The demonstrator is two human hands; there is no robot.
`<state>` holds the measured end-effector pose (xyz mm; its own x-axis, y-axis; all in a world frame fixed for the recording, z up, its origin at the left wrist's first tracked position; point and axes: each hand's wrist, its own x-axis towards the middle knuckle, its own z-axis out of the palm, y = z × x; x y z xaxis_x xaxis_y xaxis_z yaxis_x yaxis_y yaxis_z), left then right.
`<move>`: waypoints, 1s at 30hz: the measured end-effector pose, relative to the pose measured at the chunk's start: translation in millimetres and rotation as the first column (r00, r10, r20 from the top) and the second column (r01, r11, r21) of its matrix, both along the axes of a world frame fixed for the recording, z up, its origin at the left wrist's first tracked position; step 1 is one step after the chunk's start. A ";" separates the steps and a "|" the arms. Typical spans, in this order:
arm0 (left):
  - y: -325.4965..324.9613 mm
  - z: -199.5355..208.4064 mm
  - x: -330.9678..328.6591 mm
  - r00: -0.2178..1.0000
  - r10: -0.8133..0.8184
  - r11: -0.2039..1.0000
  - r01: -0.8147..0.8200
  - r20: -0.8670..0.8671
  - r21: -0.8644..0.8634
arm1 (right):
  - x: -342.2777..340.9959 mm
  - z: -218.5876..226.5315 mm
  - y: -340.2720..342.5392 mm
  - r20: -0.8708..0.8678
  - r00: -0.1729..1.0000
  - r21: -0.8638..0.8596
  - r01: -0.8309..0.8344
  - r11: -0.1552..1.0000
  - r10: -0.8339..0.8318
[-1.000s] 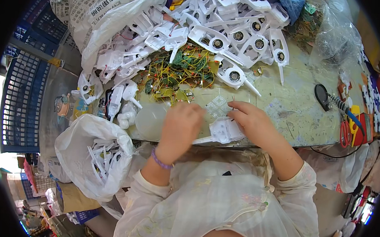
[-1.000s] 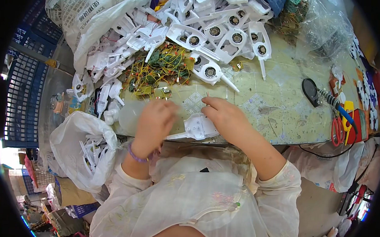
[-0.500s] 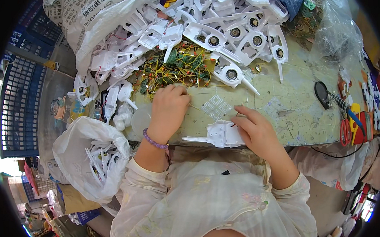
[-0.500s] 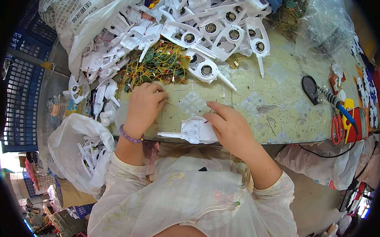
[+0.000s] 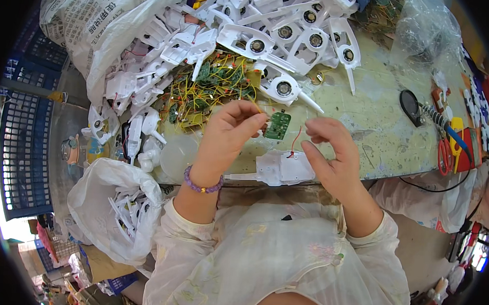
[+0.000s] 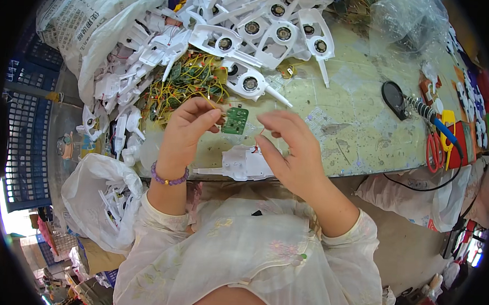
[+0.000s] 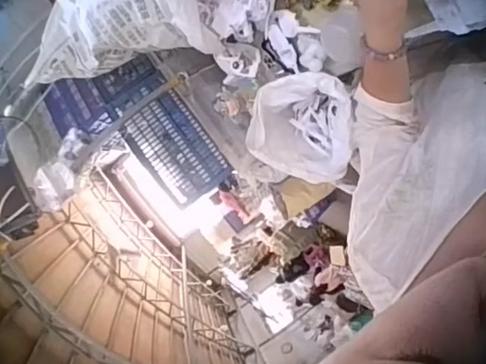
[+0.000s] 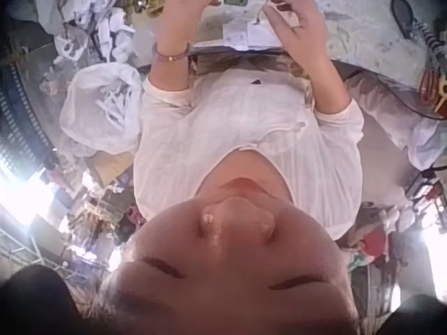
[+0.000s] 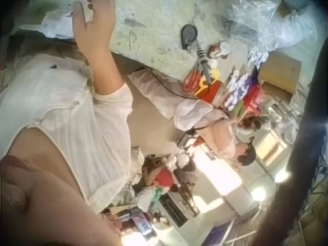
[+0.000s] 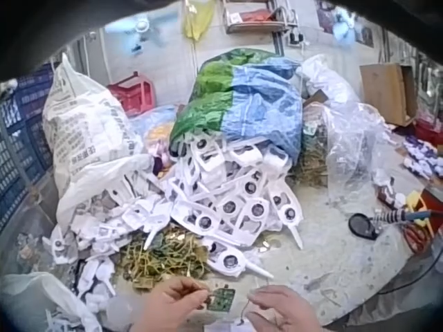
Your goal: Soldering wires onto small circuit boards and assembling them into plastic housings.
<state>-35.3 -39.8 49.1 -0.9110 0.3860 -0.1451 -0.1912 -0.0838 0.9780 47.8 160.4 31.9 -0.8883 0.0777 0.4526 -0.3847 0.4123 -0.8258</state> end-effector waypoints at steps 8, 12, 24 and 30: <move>32.9 -1.6 11.3 0.812 -0.142 0.956 -0.036 -0.566 -0.292 | -11.7 10.3 18.1 0.079 0.997 0.144 0.004 0.990 -0.016; 32.3 -10.9 22.2 0.615 -0.262 0.738 -0.368 -0.744 -0.565 | -10.8 -8.8 47.6 0.258 0.956 -0.326 0.224 0.918 -0.142; 64.2 -31.2 46.6 0.759 -0.195 0.868 -0.162 -0.621 -0.470 | -8.1 -31.0 49.5 0.499 0.861 -0.119 0.175 0.977 -0.093; 64.0 -29.0 45.9 0.857 -0.097 0.918 -0.118 -0.505 -0.378 | 3.6 -21.4 42.5 0.113 0.980 0.222 0.134 0.966 -0.162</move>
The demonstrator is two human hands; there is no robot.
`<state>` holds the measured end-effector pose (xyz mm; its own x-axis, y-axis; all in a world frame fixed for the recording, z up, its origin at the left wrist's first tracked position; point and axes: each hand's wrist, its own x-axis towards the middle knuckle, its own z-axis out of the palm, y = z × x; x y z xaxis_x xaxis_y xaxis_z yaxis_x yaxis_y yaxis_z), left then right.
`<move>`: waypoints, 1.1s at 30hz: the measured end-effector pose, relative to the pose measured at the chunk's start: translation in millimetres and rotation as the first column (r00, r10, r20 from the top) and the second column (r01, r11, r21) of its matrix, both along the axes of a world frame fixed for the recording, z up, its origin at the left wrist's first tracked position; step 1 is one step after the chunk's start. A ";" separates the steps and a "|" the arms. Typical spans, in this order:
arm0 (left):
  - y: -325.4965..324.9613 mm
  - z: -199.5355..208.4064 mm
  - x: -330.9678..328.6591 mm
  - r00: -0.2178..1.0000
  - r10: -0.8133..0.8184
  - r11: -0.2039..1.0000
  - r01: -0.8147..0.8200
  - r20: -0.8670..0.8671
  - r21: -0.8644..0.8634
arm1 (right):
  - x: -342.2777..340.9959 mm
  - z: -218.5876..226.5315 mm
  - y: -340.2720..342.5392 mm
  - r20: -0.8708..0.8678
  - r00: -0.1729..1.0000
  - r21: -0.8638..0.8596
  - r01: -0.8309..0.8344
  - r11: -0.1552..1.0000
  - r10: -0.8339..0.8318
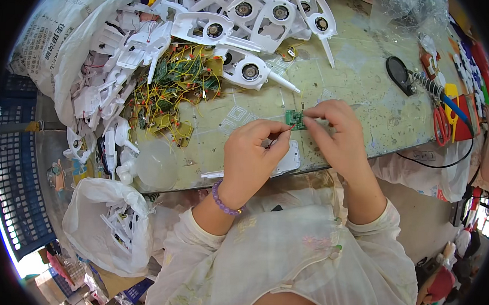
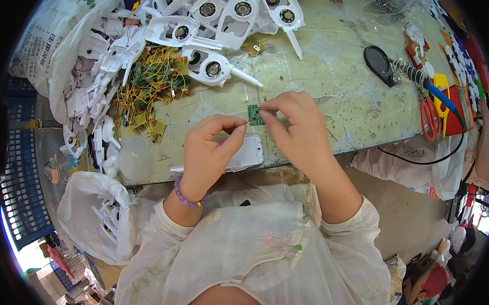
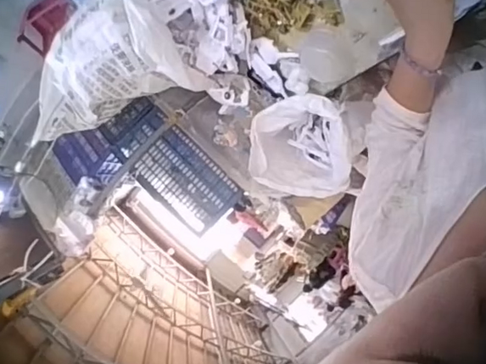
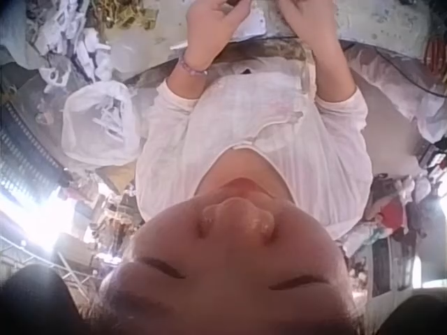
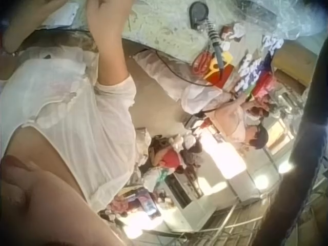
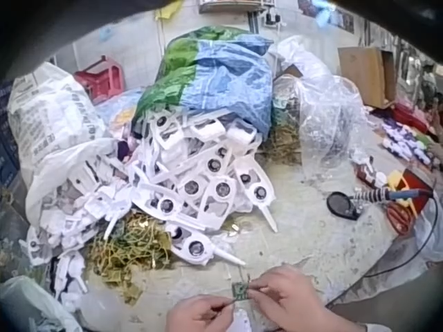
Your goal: Soldering wires onto small circuit boards and assembling them into plastic housings.
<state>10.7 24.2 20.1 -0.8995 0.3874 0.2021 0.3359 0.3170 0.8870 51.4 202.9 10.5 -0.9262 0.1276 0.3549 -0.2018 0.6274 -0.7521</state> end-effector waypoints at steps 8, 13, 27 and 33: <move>-2.5 -3.2 -1.3 1.000 -0.026 0.999 0.025 -0.013 -0.040 | 4.2 4.0 -9.8 0.073 0.996 -0.143 -0.041 0.989 0.052; -3.9 -5.7 0.7 0.999 0.008 1.000 -0.007 0.051 -0.021 | 5.5 3.0 -10.8 0.070 0.994 -0.175 -0.070 0.982 0.083; -7.5 3.4 -8.8 0.990 -0.106 0.991 0.113 0.094 -0.074 | 11.5 -0.1 -12.8 -0.051 0.999 -0.019 -0.020 1.000 0.019; -13.1 3.9 -14.1 0.993 -0.096 0.991 0.102 0.074 -0.084 | 13.1 -7.8 5.6 -0.011 0.998 0.156 0.068 0.985 -0.067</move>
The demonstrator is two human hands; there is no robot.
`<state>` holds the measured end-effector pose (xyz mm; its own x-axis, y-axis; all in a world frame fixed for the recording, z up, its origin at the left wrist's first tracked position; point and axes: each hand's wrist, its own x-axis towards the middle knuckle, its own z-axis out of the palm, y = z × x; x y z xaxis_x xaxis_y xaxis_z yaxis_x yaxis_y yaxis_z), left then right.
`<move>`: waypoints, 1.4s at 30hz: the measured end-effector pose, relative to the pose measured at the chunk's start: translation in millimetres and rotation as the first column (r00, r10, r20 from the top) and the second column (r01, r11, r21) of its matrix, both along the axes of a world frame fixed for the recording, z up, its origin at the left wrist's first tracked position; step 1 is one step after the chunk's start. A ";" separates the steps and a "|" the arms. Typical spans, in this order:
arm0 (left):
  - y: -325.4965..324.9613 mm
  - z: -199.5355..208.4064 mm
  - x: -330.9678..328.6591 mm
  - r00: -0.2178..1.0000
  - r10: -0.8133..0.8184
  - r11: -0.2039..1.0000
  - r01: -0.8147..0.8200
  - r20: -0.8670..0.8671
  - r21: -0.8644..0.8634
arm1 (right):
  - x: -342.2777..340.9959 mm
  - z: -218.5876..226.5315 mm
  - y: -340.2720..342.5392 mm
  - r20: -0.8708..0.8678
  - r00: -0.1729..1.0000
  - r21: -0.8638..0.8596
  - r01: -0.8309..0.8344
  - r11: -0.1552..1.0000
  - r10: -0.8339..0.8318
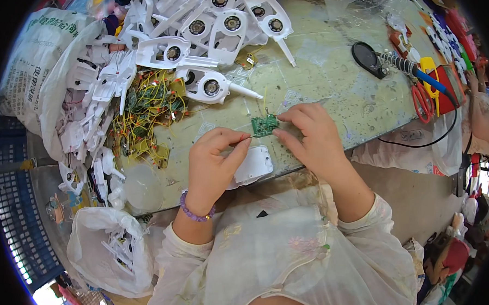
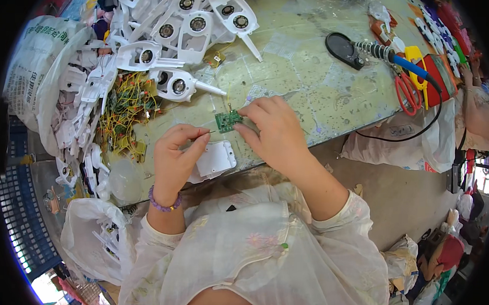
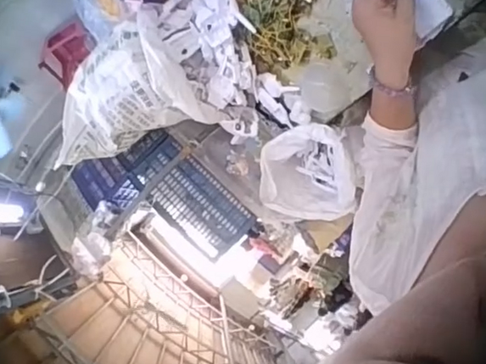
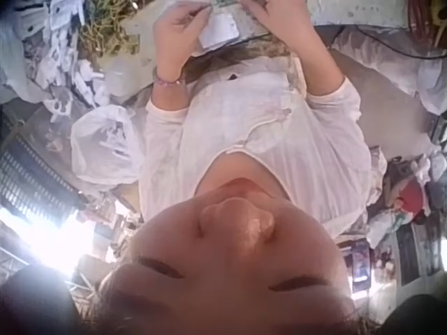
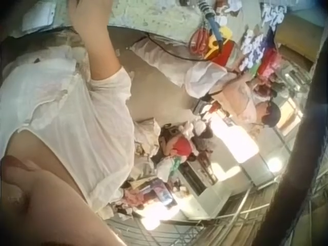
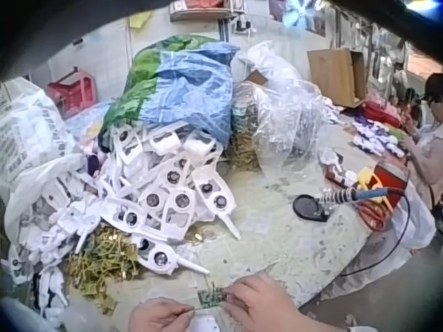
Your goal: Soldering wires onto small circuit boards and assembling them into plastic housings.
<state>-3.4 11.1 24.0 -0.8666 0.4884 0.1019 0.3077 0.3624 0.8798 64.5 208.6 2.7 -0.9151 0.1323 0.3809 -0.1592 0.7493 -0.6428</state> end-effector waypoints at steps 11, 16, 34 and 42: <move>7.2 -11.8 -12.3 0.876 -0.200 0.972 0.120 -0.439 -0.203 | -23.4 -3.9 -10.5 -0.134 0.990 0.065 -0.033 0.997 0.042; 2.9 -12.7 -6.1 0.960 -0.126 0.976 0.075 -0.250 -0.204 | 3.9 6.3 69.0 -0.348 0.629 -0.668 0.354 0.654 -0.695; 7.9 -16.5 -10.8 0.918 -0.151 0.976 0.079 -0.368 -0.203 | 152.0 70.4 178.9 -0.893 0.402 0.435 0.886 -0.158 -0.204; 2.7 -15.3 -12.5 0.949 -0.161 0.970 0.100 -0.272 -0.223 | 98.2 7.1 33.9 -0.560 0.829 -0.211 -0.132 0.969 -0.010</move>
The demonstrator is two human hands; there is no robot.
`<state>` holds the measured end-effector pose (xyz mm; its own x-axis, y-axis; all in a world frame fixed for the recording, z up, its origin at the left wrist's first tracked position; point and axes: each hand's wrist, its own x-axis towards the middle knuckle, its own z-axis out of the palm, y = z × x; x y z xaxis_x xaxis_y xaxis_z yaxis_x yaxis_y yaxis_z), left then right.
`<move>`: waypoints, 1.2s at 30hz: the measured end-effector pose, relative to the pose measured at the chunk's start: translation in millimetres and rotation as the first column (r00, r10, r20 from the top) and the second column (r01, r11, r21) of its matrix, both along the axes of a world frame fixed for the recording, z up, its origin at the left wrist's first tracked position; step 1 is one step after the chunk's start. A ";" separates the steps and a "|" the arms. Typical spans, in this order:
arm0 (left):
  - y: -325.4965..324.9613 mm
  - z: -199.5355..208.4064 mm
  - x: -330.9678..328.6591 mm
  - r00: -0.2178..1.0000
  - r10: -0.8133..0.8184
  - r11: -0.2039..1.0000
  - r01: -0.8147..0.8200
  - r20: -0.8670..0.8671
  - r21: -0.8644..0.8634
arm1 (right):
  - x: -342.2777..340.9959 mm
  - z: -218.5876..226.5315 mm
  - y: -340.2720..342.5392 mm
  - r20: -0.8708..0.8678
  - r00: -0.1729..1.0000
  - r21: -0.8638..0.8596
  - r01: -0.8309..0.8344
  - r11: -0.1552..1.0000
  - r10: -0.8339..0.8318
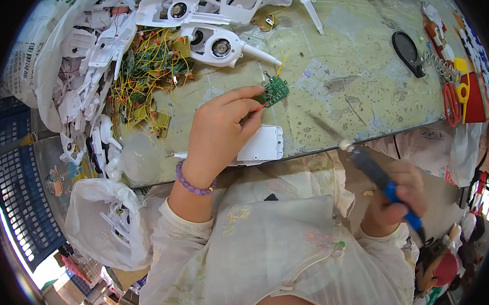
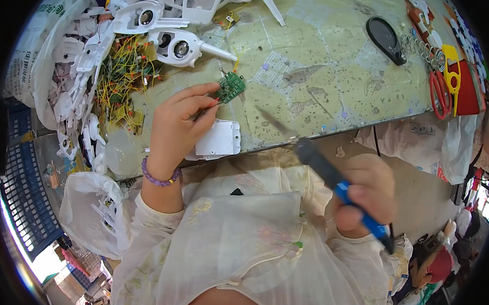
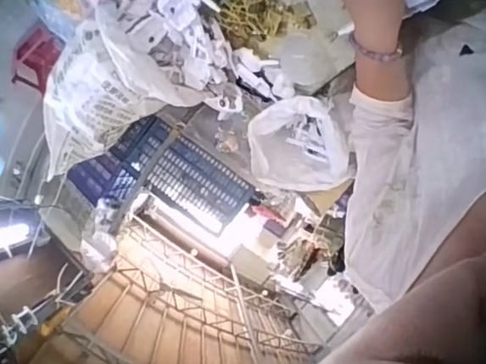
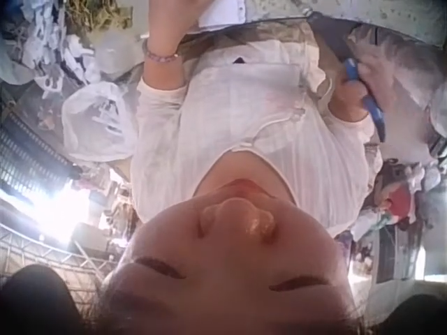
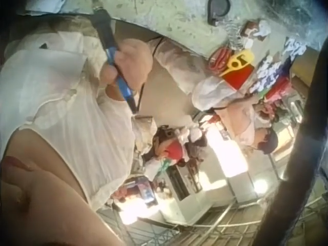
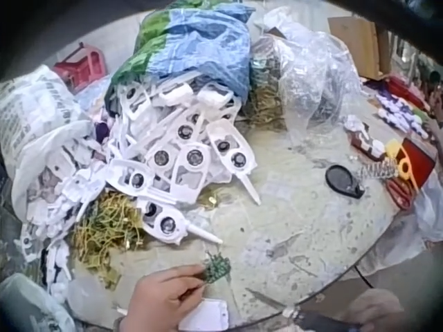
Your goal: Soldering wires onto small circuit boards and assembling them into plastic housings.
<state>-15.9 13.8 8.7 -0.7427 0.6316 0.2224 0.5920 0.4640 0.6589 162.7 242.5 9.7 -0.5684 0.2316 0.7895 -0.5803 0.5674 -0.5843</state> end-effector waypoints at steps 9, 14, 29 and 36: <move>2.5 0.2 -0.1 1.000 0.015 1.000 -0.014 0.006 -0.010 | -19.9 -15.4 -12.0 0.113 0.974 0.167 -0.211 0.963 0.194; 0.3 -0.6 -1.6 1.000 -0.013 1.000 0.012 -0.015 -0.027 | -27.0 -17.5 -15.3 0.117 0.975 0.172 -0.209 0.963 0.191; 1.0 -1.1 -0.9 0.999 -0.010 0.999 0.009 -0.031 -0.031 | -35.6 -17.9 -21.9 0.118 0.976 0.238 -0.208 0.949 0.184; 2.1 0.2 0.3 0.999 0.001 0.999 -0.003 -0.046 -0.050 | -36.8 -16.6 -21.4 0.114 0.975 0.243 -0.216 0.946 0.193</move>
